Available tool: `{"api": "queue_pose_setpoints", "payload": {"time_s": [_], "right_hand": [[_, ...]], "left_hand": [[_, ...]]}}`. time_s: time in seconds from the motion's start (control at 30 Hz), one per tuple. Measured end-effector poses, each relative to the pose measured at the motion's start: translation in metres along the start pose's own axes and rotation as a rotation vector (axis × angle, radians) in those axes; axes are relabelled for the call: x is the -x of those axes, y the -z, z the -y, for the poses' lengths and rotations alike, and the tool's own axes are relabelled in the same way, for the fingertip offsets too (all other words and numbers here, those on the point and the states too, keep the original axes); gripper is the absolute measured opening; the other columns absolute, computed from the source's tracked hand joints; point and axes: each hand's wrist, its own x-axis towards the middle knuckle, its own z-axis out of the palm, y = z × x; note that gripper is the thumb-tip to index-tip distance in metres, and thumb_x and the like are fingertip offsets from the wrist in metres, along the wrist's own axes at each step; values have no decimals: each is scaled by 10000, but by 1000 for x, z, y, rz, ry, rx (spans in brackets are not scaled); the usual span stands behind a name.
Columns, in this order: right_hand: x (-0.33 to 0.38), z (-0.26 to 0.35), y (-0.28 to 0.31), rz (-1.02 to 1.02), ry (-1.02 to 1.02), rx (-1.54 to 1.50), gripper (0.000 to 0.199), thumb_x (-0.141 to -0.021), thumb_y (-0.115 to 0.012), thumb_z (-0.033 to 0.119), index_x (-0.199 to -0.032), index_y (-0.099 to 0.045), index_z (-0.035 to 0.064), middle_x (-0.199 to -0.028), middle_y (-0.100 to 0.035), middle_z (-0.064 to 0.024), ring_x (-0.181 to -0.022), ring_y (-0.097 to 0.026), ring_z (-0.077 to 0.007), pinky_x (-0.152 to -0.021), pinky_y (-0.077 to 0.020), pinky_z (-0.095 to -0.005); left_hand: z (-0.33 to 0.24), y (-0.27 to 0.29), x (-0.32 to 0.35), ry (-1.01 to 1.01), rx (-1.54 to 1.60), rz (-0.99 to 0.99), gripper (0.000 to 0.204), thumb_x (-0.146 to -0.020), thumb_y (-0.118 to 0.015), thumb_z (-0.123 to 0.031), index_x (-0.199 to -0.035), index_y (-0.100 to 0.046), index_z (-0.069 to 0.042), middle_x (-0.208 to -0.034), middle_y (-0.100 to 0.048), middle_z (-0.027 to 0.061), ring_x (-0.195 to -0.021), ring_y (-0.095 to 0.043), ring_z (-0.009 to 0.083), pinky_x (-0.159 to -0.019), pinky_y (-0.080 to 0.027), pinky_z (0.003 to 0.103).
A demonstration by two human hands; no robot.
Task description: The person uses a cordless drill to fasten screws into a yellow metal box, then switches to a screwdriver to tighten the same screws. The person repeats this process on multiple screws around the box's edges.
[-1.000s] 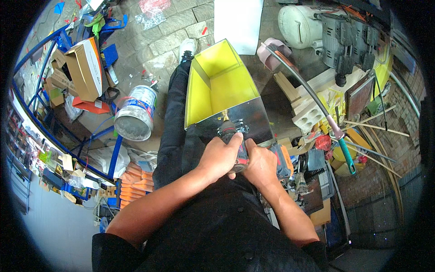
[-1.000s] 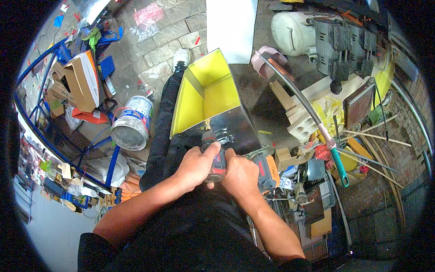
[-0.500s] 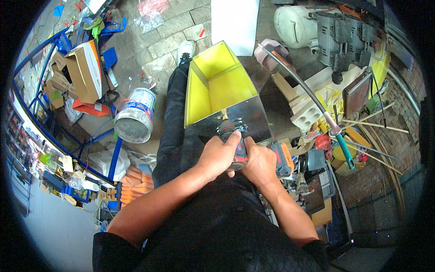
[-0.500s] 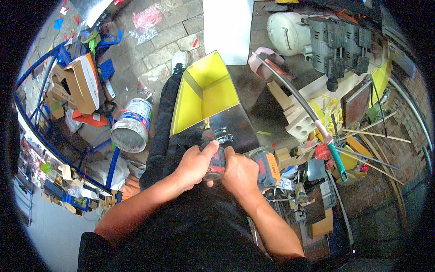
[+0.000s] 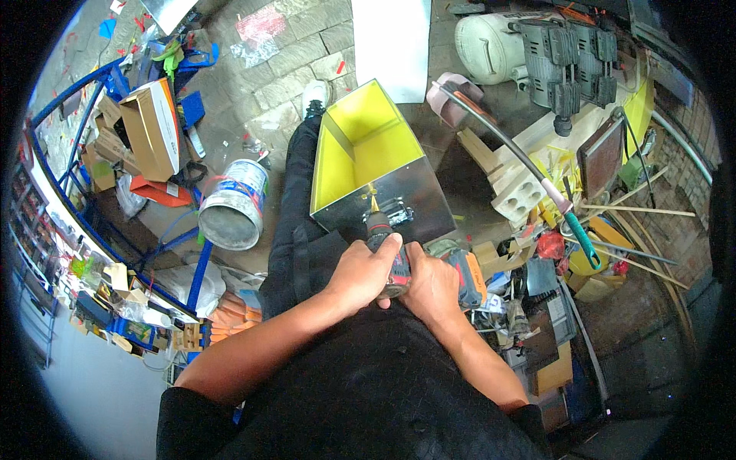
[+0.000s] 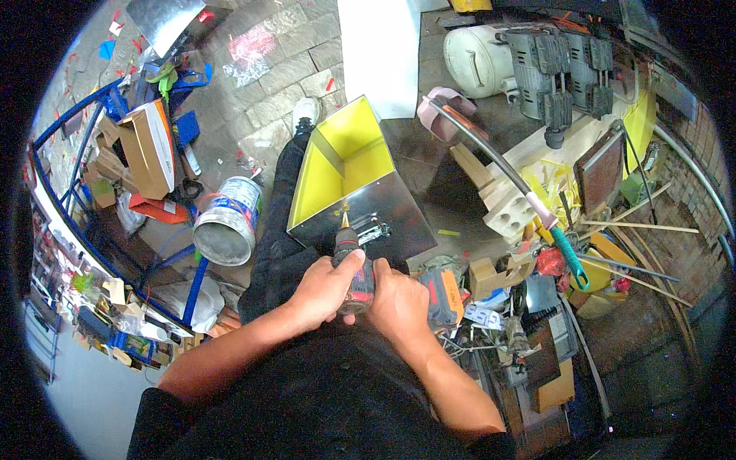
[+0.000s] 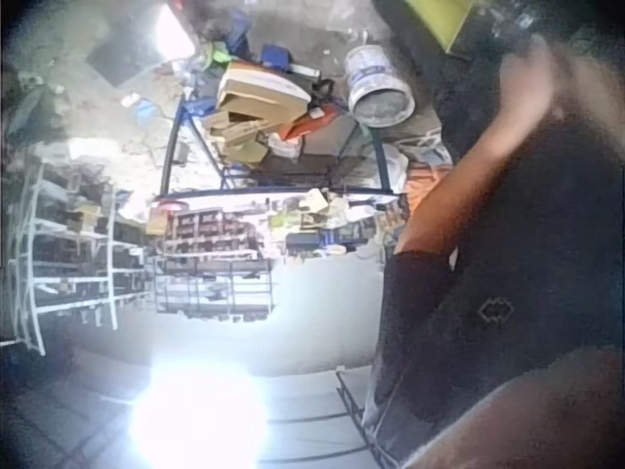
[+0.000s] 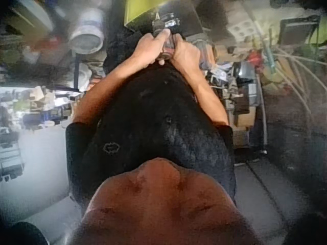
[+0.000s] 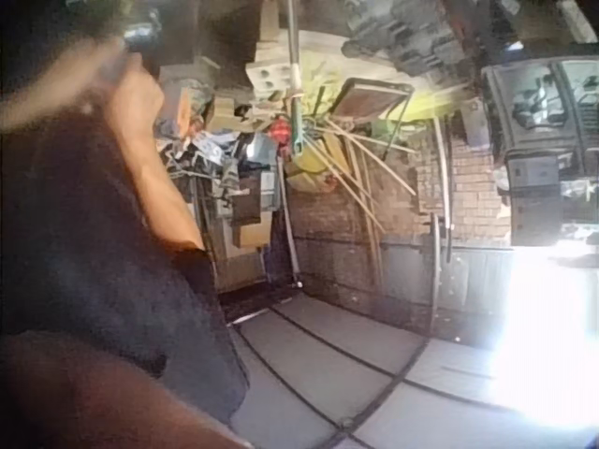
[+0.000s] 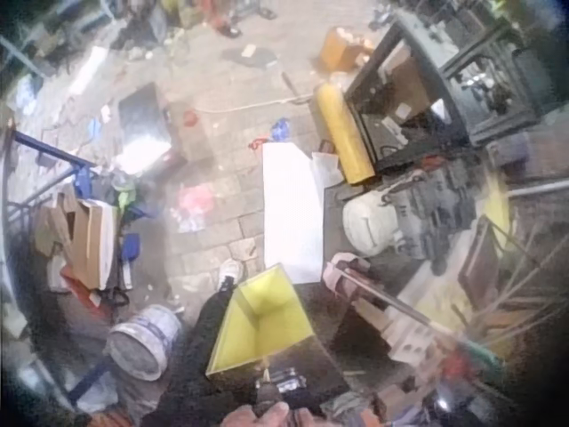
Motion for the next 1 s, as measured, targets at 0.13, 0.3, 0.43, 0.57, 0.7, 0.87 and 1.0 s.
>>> {"api": "queue_pose_setpoints", "payload": {"time_s": [0.13, 0.3, 0.43, 0.57, 0.7, 0.87, 1.0], "right_hand": [[-1, 1, -7, 14, 4, -35, 307, -809, -750, 186, -1021, -579, 42, -850, -734, -208, -786, -727, -438, -666, -556, -547], [-4, 6, -14, 11, -15, -83, 351, -803, -787, 239, -1015, -590, 40, -856, -737, -226, -816, -722, -454, -681, -542, -553], [-11, 7, -17, 12, -22, -71, 332, -812, -776, 255, -986, -591, 40, -850, -734, -230, -813, -719, -460, -681, -540, -555], [-15, 10, -18, 14, -40, -65, 329, -823, -767, 275, -971, -592, 38, -847, -733, -232, -810, -716, -466, -686, -538, -561], [-19, 11, -21, -8, -51, -69, 335, -833, -757, 299, -963, -592, 37, -845, -732, -235, -808, -716, -466, -693, -538, -568], [-24, 14, -16, 13, -34, -3, 241, -881, -675, 257, -942, -610, 33, -838, -738, -230, -803, -739, -431, -692, -575, -541], [-28, 16, -11, 42, -41, 19, 257, -875, -680, 278, -942, -621, 37, -844, -742, -232, -803, -742, -430, -698, -581, -535]], "left_hand": [[8, 5, 1, -21, 39, -10, 701, -1047, -575, -538, -854, -665, 130, -708, -703, 211, -480, -693, 268, -399, -535, 369], [15, 10, -4, -29, 23, -18, 714, -1051, -554, -552, -809, -685, 106, -650, -682, 183, -439, -669, 255, -365, -496, 339], [16, 13, -11, -1, 59, -4, 615, -1046, -555, -570, -971, -609, 38, -739, -696, 151, -433, -643, 222, -312, -381, 305], [16, 16, -17, -4, 67, 12, 609, -1047, -551, -564, -956, -617, 35, -730, -694, 144, -423, -629, 216, -310, -371, 303], [15, 18, -25, -3, 54, 2, 608, -1046, -551, -562, -919, -631, 27, -714, -691, 132, -414, -617, 208, -309, -364, 301], [13, 17, -25, -11, 124, -28, 677, -1033, -595, -544, -863, -670, 107, -693, -663, 163, -437, -639, 247, -335, -463, 354], [11, 19, -28, 10, 175, 0, 661, -1034, -601, -530, -845, -674, 99, -694, -665, 162, -434, -635, 251, -336, -463, 356]]}}
